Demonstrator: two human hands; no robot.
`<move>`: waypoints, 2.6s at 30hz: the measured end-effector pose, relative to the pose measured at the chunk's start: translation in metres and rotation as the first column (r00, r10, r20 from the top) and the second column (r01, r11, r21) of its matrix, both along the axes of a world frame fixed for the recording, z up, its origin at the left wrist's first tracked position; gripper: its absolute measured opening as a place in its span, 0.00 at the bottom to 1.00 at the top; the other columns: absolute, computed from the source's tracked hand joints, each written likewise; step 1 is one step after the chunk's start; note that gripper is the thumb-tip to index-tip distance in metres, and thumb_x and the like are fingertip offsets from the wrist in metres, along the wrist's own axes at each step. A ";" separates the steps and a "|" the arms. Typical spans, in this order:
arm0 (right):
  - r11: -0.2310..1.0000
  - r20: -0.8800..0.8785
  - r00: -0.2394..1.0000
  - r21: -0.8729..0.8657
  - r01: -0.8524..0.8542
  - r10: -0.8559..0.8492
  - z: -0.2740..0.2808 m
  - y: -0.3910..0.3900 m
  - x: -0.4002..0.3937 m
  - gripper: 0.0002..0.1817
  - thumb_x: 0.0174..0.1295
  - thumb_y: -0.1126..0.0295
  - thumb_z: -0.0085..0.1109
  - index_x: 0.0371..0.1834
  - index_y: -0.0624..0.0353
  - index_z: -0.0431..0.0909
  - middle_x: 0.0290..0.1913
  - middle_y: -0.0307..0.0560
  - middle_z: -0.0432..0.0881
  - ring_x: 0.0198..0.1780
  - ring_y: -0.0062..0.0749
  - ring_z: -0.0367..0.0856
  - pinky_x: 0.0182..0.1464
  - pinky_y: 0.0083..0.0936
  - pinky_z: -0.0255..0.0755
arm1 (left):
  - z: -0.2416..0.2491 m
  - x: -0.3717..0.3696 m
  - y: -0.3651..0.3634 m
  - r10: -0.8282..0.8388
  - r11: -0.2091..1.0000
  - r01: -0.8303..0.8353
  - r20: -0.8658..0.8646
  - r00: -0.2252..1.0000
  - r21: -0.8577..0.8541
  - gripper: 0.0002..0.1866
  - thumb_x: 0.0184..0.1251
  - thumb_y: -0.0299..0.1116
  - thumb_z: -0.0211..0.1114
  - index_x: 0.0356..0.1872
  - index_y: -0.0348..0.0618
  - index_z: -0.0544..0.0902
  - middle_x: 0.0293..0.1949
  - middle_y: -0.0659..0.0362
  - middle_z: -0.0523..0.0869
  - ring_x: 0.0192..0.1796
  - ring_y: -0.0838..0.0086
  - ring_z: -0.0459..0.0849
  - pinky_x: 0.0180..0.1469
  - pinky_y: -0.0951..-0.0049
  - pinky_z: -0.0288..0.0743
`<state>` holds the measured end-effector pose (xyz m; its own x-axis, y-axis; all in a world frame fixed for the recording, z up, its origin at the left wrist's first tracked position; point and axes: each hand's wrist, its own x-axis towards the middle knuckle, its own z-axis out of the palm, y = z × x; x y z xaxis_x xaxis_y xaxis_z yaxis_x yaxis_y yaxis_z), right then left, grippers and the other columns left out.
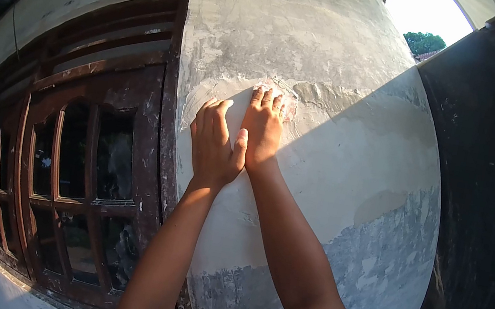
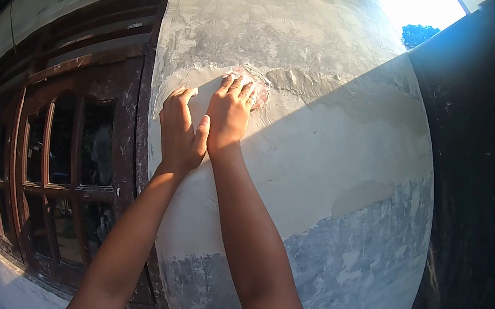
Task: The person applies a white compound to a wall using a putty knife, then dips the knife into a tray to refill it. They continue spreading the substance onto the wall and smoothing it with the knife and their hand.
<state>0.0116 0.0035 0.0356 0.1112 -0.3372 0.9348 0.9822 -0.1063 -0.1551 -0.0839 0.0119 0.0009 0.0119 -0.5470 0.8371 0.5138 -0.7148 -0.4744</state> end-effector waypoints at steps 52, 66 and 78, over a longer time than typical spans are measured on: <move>0.941 -0.033 0.941 -0.013 -0.338 0.338 0.075 -0.067 0.143 0.30 0.44 0.69 0.57 0.58 0.45 0.81 0.46 0.41 0.80 0.54 0.32 0.77 0.60 0.35 0.58 | 0.007 0.030 -0.011 0.277 0.959 -0.282 -0.116 0.954 -0.030 0.25 0.60 0.38 0.60 0.57 0.40 0.69 0.55 0.49 0.74 0.67 0.50 0.64 0.67 0.52 0.57; 0.932 0.131 0.946 0.178 -0.316 0.296 0.075 -0.061 0.124 0.30 0.46 0.70 0.56 0.59 0.44 0.79 0.44 0.44 0.80 0.50 0.32 0.79 0.56 0.37 0.54 | 0.008 0.033 -0.010 0.313 0.948 -0.316 -0.096 0.945 -0.024 0.25 0.57 0.37 0.62 0.56 0.40 0.70 0.55 0.51 0.75 0.66 0.51 0.67 0.66 0.54 0.58; 0.900 0.049 0.914 -0.200 -0.387 0.403 0.068 -0.062 0.126 0.31 0.45 0.67 0.56 0.59 0.41 0.80 0.47 0.43 0.79 0.53 0.30 0.78 0.62 0.34 0.54 | 0.008 0.033 -0.010 0.272 0.962 -0.271 -0.079 0.959 0.024 0.23 0.56 0.37 0.61 0.53 0.40 0.72 0.50 0.50 0.76 0.62 0.52 0.69 0.62 0.53 0.61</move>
<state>0.1372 -0.0590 0.1036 0.1156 -0.1055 0.9877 0.9579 0.2749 -0.0828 -0.0514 0.0016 0.0092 0.2288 -0.5240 0.8204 0.6475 -0.5474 -0.5302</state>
